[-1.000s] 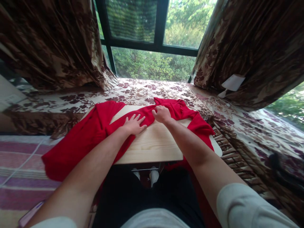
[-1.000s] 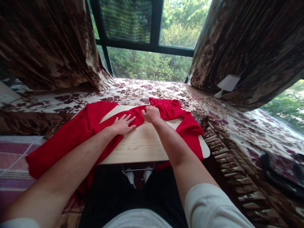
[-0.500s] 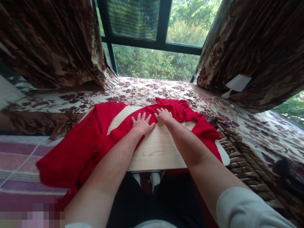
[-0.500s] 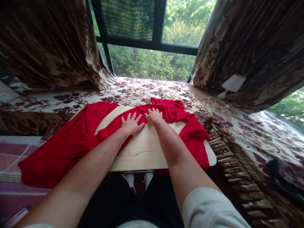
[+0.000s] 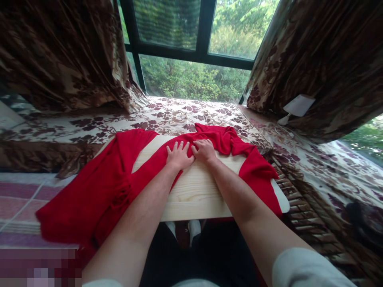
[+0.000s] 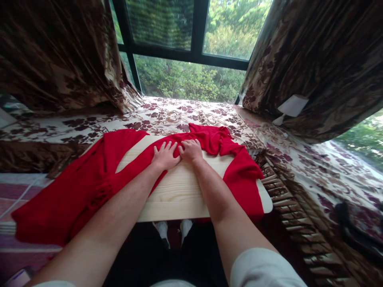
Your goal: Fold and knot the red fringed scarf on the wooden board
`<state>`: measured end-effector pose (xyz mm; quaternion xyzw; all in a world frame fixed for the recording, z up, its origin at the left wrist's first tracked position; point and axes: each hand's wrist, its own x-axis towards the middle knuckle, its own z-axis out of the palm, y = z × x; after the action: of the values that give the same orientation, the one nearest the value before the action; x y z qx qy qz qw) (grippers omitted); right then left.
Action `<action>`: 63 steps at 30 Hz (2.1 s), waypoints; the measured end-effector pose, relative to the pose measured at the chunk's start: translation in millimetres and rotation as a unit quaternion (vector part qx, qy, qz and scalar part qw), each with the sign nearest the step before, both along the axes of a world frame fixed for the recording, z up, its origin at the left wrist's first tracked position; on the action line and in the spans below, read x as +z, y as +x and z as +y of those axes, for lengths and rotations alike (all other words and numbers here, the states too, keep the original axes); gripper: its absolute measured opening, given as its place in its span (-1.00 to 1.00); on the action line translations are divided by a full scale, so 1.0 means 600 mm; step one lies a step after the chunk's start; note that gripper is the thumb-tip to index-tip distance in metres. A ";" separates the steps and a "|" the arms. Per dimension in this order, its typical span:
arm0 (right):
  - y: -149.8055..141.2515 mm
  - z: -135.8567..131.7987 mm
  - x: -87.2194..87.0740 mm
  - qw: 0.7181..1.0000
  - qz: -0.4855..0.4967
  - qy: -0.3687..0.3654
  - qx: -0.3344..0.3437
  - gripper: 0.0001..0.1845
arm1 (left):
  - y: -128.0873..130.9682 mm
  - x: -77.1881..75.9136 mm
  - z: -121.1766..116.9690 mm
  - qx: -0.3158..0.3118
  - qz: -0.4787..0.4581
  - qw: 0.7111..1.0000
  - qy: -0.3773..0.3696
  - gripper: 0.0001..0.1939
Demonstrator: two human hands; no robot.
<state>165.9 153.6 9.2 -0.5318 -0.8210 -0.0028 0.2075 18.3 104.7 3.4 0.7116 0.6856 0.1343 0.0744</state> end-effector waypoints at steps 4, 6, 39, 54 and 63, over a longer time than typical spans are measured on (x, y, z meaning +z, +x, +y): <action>0.000 -0.007 -0.003 0.998 -0.014 -0.053 -0.027 -0.50 | -0.014 0.000 -0.010 0.018 -0.086 0.994 0.069 -0.24; 0.002 -0.017 -0.002 0.999 -0.009 -0.040 -0.035 -0.45 | -0.031 0.006 -0.021 0.010 -0.114 0.990 0.087 -0.26; 0.048 -0.241 0.029 0.933 0.121 -0.127 0.315 -0.74 | -0.105 0.084 -0.238 0.017 0.150 0.988 -0.045 -0.36; 0.034 -0.179 0.013 0.980 0.063 -0.093 0.167 -0.40 | -0.075 0.014 -0.140 -0.094 0.046 0.994 -0.021 -0.32; 0.035 -0.176 0.010 0.973 0.023 -0.164 0.159 -0.31 | -0.078 0.012 -0.161 -0.103 0.066 0.992 -0.029 -0.04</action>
<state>187.0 47.9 15.3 -0.4212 -0.8794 0.1766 0.1342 -28.3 8.0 10.9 0.7833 0.6156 0.0590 0.0627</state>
